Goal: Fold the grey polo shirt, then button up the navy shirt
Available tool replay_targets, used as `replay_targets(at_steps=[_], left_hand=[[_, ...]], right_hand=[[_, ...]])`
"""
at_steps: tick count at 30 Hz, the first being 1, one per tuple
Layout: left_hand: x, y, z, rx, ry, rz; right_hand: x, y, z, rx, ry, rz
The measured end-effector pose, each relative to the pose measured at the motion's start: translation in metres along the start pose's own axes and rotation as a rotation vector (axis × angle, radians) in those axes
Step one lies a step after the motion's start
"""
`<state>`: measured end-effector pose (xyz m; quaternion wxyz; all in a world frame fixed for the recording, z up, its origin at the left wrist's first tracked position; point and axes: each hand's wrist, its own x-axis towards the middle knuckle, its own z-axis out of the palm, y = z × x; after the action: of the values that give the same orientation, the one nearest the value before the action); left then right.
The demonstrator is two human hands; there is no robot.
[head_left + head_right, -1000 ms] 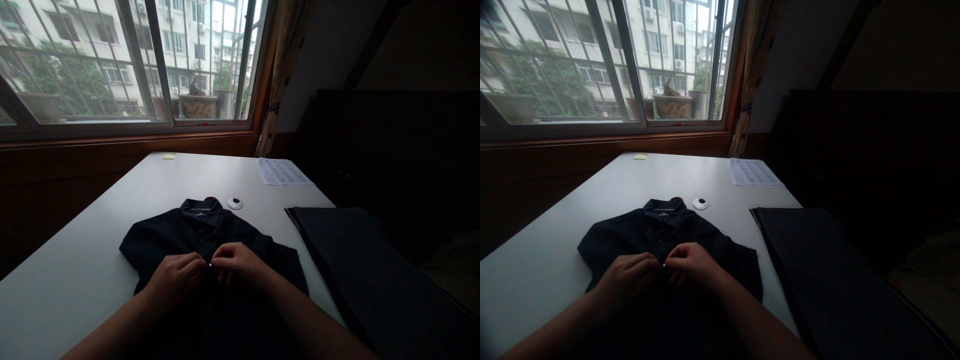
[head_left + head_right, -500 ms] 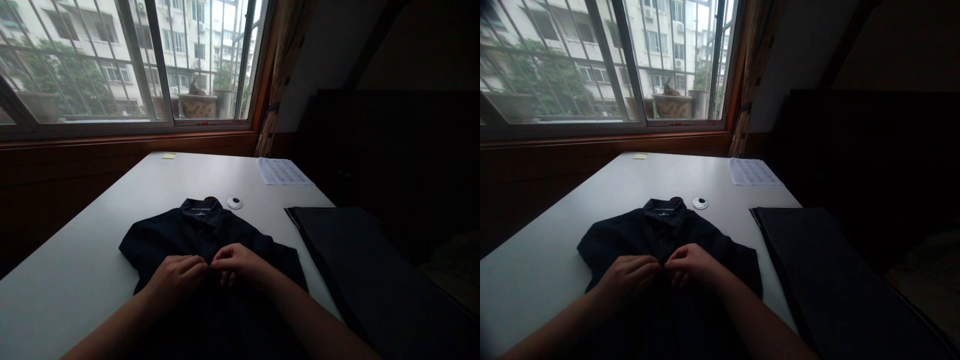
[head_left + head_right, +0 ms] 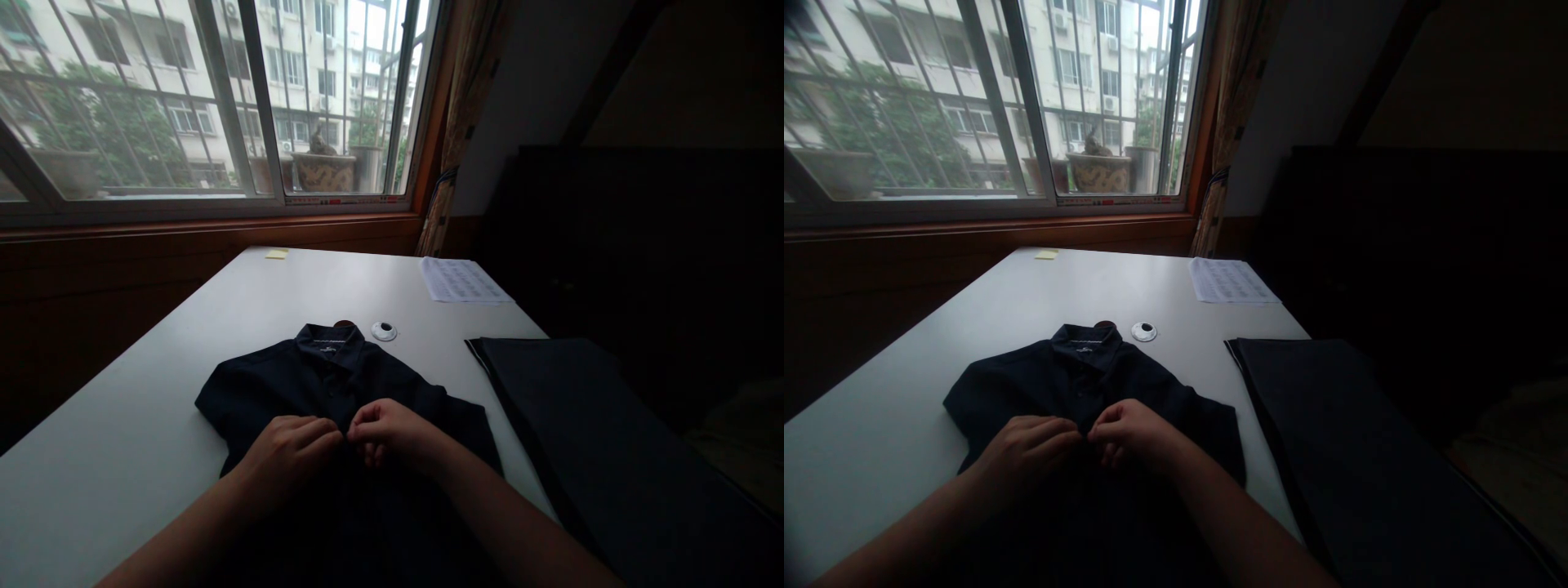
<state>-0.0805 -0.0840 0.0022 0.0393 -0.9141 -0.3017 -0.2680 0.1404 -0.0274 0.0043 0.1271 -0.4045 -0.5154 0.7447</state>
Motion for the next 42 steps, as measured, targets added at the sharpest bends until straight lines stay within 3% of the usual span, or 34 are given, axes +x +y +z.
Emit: replay_targets(at_steps=[16, 42], left_hand=[[-0.0008, -0.0023, -0.0005, 0.000, -0.023, -0.001], [-0.0018, -0.0054, -0.0005, -0.006, -0.018, 0.012]], right_hand=[[-0.0002, -0.0006, 0.0039, 0.005, 0.063, -0.005], [0.0001, 0.0001, 0.0021, -0.017, 0.048, -0.027]])
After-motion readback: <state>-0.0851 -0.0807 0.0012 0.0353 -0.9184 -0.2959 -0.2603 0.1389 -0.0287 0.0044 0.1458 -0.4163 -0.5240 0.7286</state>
